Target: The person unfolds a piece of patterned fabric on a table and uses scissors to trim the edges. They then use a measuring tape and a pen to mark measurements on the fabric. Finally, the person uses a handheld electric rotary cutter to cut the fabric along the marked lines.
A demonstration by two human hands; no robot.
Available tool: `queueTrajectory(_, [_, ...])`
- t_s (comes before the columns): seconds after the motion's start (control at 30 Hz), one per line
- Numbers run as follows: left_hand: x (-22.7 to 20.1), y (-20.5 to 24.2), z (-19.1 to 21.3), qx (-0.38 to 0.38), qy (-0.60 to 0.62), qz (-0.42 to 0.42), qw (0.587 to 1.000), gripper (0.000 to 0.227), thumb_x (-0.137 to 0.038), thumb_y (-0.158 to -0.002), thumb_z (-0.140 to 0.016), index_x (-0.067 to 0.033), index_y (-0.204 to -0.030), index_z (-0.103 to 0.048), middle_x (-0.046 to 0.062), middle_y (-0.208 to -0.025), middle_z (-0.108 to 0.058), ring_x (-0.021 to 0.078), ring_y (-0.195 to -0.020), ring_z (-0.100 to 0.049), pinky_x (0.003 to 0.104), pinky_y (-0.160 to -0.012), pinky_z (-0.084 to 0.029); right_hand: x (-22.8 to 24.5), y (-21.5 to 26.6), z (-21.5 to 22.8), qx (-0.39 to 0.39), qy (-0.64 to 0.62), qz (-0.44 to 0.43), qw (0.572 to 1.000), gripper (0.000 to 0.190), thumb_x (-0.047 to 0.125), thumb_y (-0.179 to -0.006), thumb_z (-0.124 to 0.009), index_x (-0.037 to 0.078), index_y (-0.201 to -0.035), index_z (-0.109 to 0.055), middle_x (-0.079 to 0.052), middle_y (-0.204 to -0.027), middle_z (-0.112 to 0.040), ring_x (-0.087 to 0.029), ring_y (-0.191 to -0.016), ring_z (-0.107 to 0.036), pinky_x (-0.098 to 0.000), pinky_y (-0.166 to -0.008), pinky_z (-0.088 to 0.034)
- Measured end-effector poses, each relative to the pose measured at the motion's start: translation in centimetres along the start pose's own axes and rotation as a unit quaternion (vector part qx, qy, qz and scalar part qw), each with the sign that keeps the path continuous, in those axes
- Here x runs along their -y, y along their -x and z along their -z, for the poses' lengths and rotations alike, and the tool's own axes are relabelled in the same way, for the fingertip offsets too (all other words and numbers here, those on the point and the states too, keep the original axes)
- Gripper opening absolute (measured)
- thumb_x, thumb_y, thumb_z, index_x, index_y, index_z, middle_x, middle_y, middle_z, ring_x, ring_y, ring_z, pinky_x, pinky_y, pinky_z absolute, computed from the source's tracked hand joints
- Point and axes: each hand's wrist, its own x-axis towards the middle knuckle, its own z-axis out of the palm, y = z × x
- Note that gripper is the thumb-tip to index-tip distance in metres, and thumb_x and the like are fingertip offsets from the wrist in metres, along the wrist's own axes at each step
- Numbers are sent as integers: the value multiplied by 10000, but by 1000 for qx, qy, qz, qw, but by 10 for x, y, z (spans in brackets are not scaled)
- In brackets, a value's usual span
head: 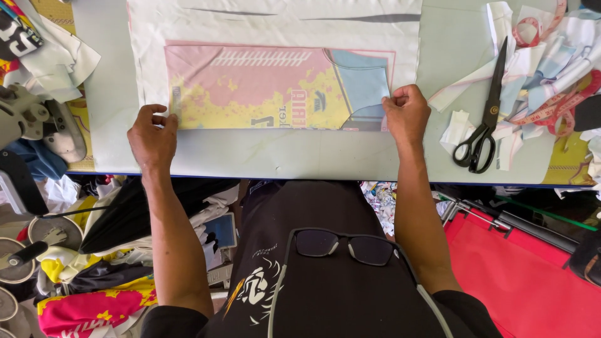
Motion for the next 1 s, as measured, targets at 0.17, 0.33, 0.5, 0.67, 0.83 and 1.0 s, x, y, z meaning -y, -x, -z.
queueTrajectory(0.17, [1,1,0,-6,14,3,1000,206,-77,-920,-775,-93,-1125,-754,92,-820,-740,218,-679,-678,348,-603,-534,2,1,1,7,-10,1,1000,218,124,-820,-850,109,-964,-687,-80,-799,-744,-246,-729,-743,-375,-668,-576])
queueTrajectory(0.33, [0,1,-1,-2,22,2,1000,193,-102,-918,-764,-94,-1111,-746,91,-811,-733,226,-689,-684,368,-612,-529,-3,-3,0,3,-9,4,1000,227,129,-820,-861,106,-960,-684,-81,-798,-748,-242,-731,-744,-374,-654,-576])
queueTrajectory(0.5, [11,-3,-1,10,5,40,999,246,-199,-860,-703,-191,-1102,-743,37,-818,-736,222,-726,-703,383,-654,-544,2,14,-7,-16,4,89,996,252,130,-811,-861,117,-976,-670,-60,-835,-743,-217,-677,-657,-347,-641,-515])
queueTrajectory(0.67, [22,-11,0,32,24,55,998,248,-194,-837,-682,-207,-1077,-743,81,-852,-761,296,-798,-739,439,-720,-575,36,59,-22,152,15,388,909,184,145,-863,-866,99,-1024,-788,-109,-1006,-714,-345,-905,-710,-423,-838,-548])
queueTrajectory(0.83, [-24,-2,38,79,72,89,990,222,-139,-890,-604,-154,-1099,-676,13,-852,-678,173,-711,-590,366,-630,-487,35,66,-37,169,36,409,896,47,69,-957,-796,75,-1002,-783,-45,-1024,-685,-231,-891,-655,-381,-851,-427])
queueTrajectory(1.0, [-26,-4,36,92,77,118,986,183,-123,-925,-585,-152,-1096,-643,-20,-793,-603,144,-644,-511,335,-587,-455,40,70,-33,165,42,401,900,33,65,-953,-796,75,-981,-784,-35,-1023,-690,-217,-872,-649,-367,-864,-437])
